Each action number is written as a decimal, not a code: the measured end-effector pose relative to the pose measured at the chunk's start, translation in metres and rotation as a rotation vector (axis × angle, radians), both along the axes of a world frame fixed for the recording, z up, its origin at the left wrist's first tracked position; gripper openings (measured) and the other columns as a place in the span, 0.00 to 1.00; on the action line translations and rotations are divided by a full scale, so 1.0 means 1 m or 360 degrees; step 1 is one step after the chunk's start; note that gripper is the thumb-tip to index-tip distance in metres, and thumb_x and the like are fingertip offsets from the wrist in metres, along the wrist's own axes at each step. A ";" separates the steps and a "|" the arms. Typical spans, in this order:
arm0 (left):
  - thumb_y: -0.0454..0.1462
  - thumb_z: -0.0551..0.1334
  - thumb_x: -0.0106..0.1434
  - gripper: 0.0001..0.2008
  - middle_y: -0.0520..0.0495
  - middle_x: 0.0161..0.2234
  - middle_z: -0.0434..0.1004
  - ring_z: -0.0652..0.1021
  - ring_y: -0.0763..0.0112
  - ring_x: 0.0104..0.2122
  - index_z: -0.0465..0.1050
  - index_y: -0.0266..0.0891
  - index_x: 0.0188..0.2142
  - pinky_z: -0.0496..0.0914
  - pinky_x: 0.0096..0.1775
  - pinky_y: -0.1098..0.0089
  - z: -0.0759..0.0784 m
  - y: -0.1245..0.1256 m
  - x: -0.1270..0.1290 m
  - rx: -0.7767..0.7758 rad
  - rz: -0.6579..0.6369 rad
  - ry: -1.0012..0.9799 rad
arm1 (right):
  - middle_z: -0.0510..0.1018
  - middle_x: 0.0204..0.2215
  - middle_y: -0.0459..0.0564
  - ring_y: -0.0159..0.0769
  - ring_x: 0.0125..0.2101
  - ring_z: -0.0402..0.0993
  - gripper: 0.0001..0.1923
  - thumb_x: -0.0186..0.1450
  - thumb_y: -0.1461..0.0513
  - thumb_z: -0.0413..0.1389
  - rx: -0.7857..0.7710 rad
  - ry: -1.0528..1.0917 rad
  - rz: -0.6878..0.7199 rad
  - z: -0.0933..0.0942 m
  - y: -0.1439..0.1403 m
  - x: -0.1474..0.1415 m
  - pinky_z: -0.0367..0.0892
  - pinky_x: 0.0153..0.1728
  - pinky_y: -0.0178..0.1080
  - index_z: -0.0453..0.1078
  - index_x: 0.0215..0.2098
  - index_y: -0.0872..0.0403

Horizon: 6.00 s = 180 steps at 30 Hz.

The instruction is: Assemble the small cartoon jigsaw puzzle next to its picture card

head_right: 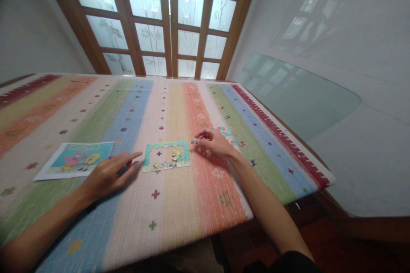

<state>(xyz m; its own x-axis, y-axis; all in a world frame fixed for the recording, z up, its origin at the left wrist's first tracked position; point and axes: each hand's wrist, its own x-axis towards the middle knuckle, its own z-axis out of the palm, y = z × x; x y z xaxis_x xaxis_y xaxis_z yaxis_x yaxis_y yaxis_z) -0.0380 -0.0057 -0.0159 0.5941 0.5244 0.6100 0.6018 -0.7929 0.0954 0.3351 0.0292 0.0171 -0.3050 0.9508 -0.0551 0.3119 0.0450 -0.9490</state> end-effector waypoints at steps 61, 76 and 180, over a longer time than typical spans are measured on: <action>0.40 0.54 0.74 0.14 0.49 0.27 0.82 0.79 0.71 0.22 0.77 0.37 0.41 0.67 0.27 0.71 0.000 0.001 0.003 -0.0244 -0.0115 0.0152 | 0.76 0.38 0.51 0.39 0.40 0.72 0.02 0.67 0.65 0.61 0.0868 -0.0786 0.0410 -0.024 -0.018 -0.074 0.66 0.45 0.43 0.77 0.35 0.53; 0.41 0.54 0.74 0.14 0.49 0.27 0.82 0.78 0.72 0.22 0.77 0.37 0.42 0.67 0.27 0.71 0.000 0.001 0.003 -0.0256 -0.0110 0.0145 | 0.75 0.37 0.50 0.39 0.40 0.71 0.03 0.63 0.66 0.59 0.0885 -0.0804 0.0325 -0.025 -0.023 -0.079 0.65 0.44 0.42 0.73 0.35 0.53; 0.42 0.54 0.75 0.15 0.48 0.31 0.85 0.81 0.69 0.23 0.76 0.38 0.43 0.70 0.28 0.70 -0.001 0.003 0.000 -0.0238 -0.0122 0.0209 | 0.81 0.39 0.58 0.44 0.40 0.77 0.18 0.71 0.61 0.52 0.0637 -0.1635 -0.0277 -0.007 0.034 0.074 0.66 0.44 0.39 0.79 0.53 0.56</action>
<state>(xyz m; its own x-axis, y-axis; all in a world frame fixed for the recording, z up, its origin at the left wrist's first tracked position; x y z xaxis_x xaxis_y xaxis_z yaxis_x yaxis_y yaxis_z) -0.0379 -0.0031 -0.0167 0.7048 0.5538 0.4434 0.5555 -0.8195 0.1405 0.4088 0.0636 0.0097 -0.1516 0.9818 0.1149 0.9719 0.1692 -0.1637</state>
